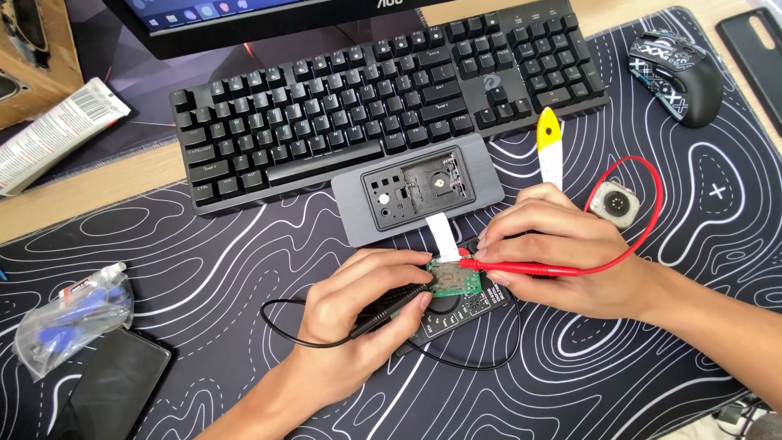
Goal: Testing a small circuit board using a digital multimeter on a desk.
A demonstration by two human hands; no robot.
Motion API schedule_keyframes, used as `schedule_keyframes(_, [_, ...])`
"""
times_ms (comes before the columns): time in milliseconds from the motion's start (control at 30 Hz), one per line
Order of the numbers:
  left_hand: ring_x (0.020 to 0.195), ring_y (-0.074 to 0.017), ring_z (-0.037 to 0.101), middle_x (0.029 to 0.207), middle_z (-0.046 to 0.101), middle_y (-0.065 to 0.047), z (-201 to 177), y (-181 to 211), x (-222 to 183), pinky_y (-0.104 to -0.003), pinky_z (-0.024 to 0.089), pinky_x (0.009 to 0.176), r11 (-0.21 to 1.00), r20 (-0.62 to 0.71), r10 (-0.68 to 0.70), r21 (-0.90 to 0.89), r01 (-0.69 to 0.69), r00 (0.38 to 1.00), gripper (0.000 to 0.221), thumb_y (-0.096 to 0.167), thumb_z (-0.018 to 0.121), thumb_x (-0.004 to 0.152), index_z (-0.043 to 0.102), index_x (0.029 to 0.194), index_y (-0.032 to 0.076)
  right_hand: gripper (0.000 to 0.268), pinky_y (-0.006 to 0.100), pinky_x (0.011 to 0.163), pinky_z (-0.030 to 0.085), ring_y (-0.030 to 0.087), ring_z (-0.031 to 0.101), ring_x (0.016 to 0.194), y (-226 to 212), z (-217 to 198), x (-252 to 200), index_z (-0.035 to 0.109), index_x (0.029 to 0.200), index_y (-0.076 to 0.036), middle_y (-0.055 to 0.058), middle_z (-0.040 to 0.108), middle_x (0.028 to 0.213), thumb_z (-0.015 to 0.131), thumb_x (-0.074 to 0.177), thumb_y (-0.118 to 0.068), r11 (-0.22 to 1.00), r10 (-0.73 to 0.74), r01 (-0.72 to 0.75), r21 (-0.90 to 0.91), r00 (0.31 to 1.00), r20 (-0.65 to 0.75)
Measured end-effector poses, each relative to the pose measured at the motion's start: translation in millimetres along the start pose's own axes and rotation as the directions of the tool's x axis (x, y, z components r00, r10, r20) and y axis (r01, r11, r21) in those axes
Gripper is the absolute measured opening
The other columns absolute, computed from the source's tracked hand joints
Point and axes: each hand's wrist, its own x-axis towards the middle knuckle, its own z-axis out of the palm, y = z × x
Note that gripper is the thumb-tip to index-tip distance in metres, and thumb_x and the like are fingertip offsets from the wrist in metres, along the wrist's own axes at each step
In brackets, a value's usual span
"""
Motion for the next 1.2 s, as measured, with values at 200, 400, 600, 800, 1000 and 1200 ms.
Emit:
schedule_keyframes(200, [0.115, -0.0302, 0.082, 0.129, 0.083, -0.016, -2.1, 0.4, 0.6, -0.041, 0.064, 0.107, 0.999, 0.009, 0.018, -0.036, -0.017, 1.000, 0.013, 0.012, 0.076, 0.108, 0.077, 0.118, 0.003, 0.019, 0.041, 0.105, 0.056, 0.015, 0.084, 0.096, -1.3, -2.1, 0.9, 0.083, 0.118, -0.009, 0.002, 0.088, 0.109, 0.081, 0.102, -0.019, 0.999, 0.021, -0.021, 0.040, 1.000, 0.004])
schedule_keyframes(400, [0.117, -0.0309, 0.082, 0.131, 0.082, -0.016, -0.7, -3.2, -1.3, -0.042, 0.065, 0.107, 0.998, -0.008, 0.047, -0.047, -0.047, 0.999, 0.011, 0.012, 0.078, 0.107, 0.078, 0.115, 0.004, 0.020, 0.039, 0.103, 0.056, 0.015, 0.083, 0.095, -1.1, -1.9, -0.4, 0.083, 0.119, -0.009, 0.002, 0.088, 0.108, 0.082, 0.101, -0.018, 0.997, 0.044, -0.044, 0.061, 0.999, 0.007])
schedule_keyframes(600, [0.116, -0.0298, 0.079, 0.131, 0.080, -0.014, 3.7, -5.8, -2.6, -0.041, 0.065, 0.106, 0.997, -0.016, 0.073, -0.018, -0.074, 0.997, 0.013, 0.011, 0.079, 0.108, 0.080, 0.120, 0.005, 0.023, 0.039, 0.108, 0.056, 0.015, 0.084, 0.099, 2.6, -0.7, -5.6, 0.084, 0.121, -0.009, 0.001, 0.088, 0.110, 0.082, 0.101, -0.019, 0.997, 0.055, -0.055, 0.053, 0.998, 0.006])
schedule_keyframes(800, [0.112, -0.0290, 0.082, 0.129, 0.082, -0.014, 10.1, -12.4, -6.1, -0.042, 0.064, 0.106, 0.994, -0.053, 0.109, 0.017, -0.109, 0.993, 0.015, 0.012, 0.084, 0.105, 0.080, 0.118, 0.005, 0.022, 0.040, 0.104, 0.057, 0.016, 0.080, 0.091, 2.5, 0.6, -5.8, 0.083, 0.121, -0.005, 0.002, 0.086, 0.106, 0.083, 0.100, -0.014, 0.997, 0.041, -0.041, 0.058, 0.999, 0.004])
schedule_keyframes(1000, [0.115, -0.0274, 0.082, 0.128, 0.082, -0.013, 10.5, -15.5, -5.7, -0.041, 0.061, 0.106, 0.995, -0.052, 0.100, 0.021, -0.099, 0.994, 0.018, 0.015, 0.084, 0.105, 0.082, 0.120, 0.006, 0.020, 0.040, 0.107, 0.055, 0.015, 0.080, 0.089, 3.5, 1.3, -5.7, 0.082, 0.119, -0.006, 0.000, 0.084, 0.101, 0.082, 0.101, -0.016, 0.996, 0.057, -0.058, 0.062, 0.998, 0.013])
schedule_keyframes(1200, [0.112, -0.0268, 0.084, 0.129, 0.084, -0.013, 8.5, -12.8, -5.2, -0.042, 0.060, 0.106, 0.997, -0.052, 0.083, 0.009, -0.083, 0.995, 0.013, 0.014, 0.083, 0.105, 0.080, 0.116, 0.007, 0.019, 0.041, 0.106, 0.055, 0.016, 0.080, 0.089, 3.3, 1.8, -5.5, 0.082, 0.118, -0.006, 0.001, 0.085, 0.101, 0.082, 0.101, -0.015, 0.995, 0.067, -0.067, 0.070, 0.998, 0.004])
